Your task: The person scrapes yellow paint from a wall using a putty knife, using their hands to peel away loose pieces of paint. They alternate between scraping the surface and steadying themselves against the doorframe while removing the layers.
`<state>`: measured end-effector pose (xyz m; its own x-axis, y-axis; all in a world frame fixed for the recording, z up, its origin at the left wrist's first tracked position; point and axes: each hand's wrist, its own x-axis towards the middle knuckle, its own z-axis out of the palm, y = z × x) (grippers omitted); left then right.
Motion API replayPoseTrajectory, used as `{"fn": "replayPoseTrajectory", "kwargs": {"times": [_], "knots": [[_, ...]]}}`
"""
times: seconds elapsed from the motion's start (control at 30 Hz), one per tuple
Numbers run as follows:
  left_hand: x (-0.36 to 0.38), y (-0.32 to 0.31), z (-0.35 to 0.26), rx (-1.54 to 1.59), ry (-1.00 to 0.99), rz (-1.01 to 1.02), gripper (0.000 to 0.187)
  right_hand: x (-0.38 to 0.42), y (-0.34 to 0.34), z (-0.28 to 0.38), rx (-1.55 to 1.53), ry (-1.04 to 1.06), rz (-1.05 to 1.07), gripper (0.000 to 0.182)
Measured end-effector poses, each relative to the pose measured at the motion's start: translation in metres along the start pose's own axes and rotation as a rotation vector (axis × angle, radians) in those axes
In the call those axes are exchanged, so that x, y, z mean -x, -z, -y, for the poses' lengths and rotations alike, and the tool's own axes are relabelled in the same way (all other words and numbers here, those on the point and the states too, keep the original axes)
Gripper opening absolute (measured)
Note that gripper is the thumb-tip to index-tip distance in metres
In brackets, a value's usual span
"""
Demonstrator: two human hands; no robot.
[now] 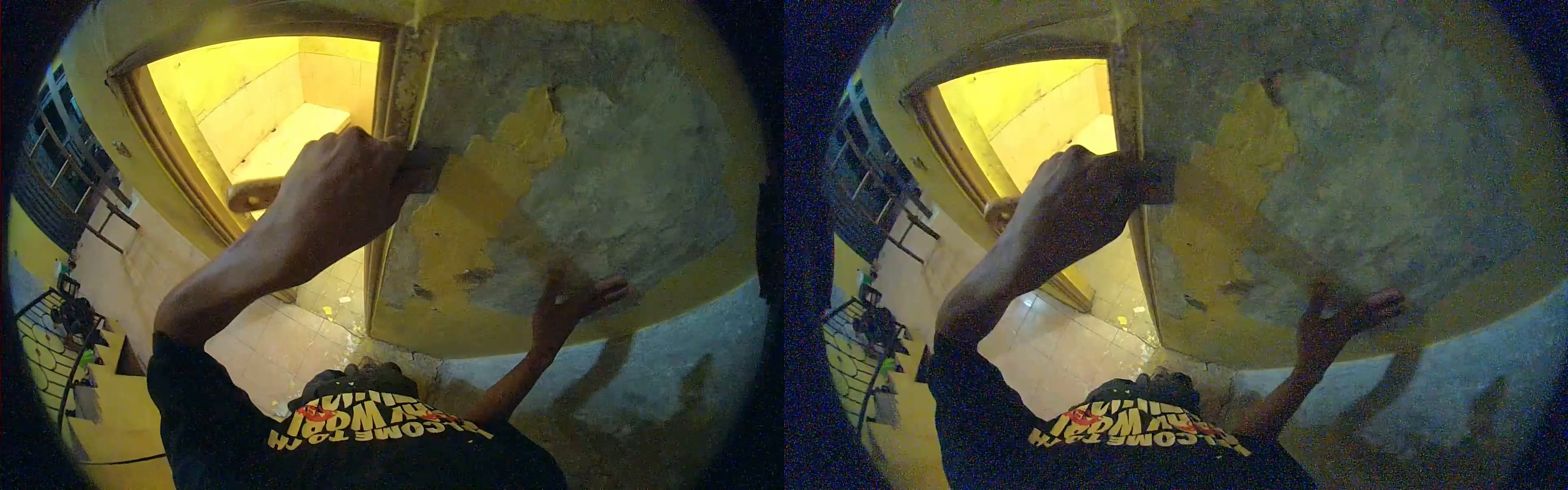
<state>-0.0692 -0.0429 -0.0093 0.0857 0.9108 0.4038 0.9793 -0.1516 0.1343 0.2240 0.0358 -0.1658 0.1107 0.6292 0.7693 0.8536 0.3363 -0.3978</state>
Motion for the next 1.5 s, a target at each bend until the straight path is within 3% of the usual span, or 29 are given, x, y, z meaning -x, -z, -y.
{"fn": "replayPoseTrajectory", "kwargs": {"times": [0.17, 0.27, 0.33, 0.4, 0.43, 0.47, 0.5, 0.6, 0.67, 0.77, 1.0, 1.1, 1.2, 1.37, 1.5], "knots": [[0.006, -0.032, 0.006, 0.22, 0.051, -0.228, 0.022, -0.001, -0.004, 0.001, 0.001, -0.017, 0.008, 0.073], [0.007, -0.022, 0.0, 0.162, 0.119, -0.156, 0.019, 0.001, -0.004, 0.005, -0.02, -0.034, 0.008, 0.073], [0.006, -0.019, 0.0, -0.012, 0.093, -0.058, 0.016, 0.001, 0.001, 0.011, -0.042, -0.055, -0.011, 0.072], [0.005, -0.012, 0.003, 0.039, 0.015, -0.092, 0.014, -0.005, 0.02, 0.024, -0.08, -0.058, -0.113, 0.072], [0.004, -0.008, 0.005, 0.085, -0.075, -0.138, 0.013, -0.01, 0.036, 0.024, -0.087, -0.057, -0.197, 0.056], [0.002, -0.007, 0.006, 0.092, -0.073, -0.127, 0.013, -0.021, 0.058, 0.006, -0.251, 0.178, -0.358, 0.054], [0.002, -0.009, 0.007, 0.062, -0.072, -0.122, 0.011, -0.007, 0.089, -0.008, -0.238, 0.166, -0.341, 0.054], [0.008, -0.014, 0.004, 0.006, -0.054, -0.085, 0.013, -0.012, 0.157, 0.041, -0.8, 0.622, -0.596, 0.052], [0.009, -0.017, 0.003, 0.021, -0.081, -0.176, 0.013, -0.014, 0.176, 0.076, -0.989, 0.853, -0.585, 0.051], [0.012, -0.011, 0.002, 0.062, -0.107, -0.186, 0.013, -0.015, 0.185, 0.121, -1.122, 0.985, -0.518, 0.05], [0.013, -0.007, 0.0, 0.087, -0.086, -0.194, 0.012, -0.019, 0.192, 0.15, -1.175, 1.027, -0.494, 0.046], [0.009, -0.011, 0.003, 0.027, -0.045, -0.102, 0.012, -0.021, 0.194, 0.153, -1.177, 1.034, -0.497, 0.045], [0.009, -0.016, 0.006, 0.072, -0.102, -0.191, 0.014, -0.023, 0.196, 0.156, -1.174, 1.052, -0.499, 0.043], [0.009, -0.014, 0.007, 0.1, -0.013, -0.142, 0.014, -0.024, 0.194, 0.157, -1.189, 1.062, -0.514, 0.041], [0.003, -0.025, 0.013, 0.065, -0.118, -0.195, 0.015, -0.025, 0.197, 0.157, -1.167, 1.074, -0.536, 0.039]]}}
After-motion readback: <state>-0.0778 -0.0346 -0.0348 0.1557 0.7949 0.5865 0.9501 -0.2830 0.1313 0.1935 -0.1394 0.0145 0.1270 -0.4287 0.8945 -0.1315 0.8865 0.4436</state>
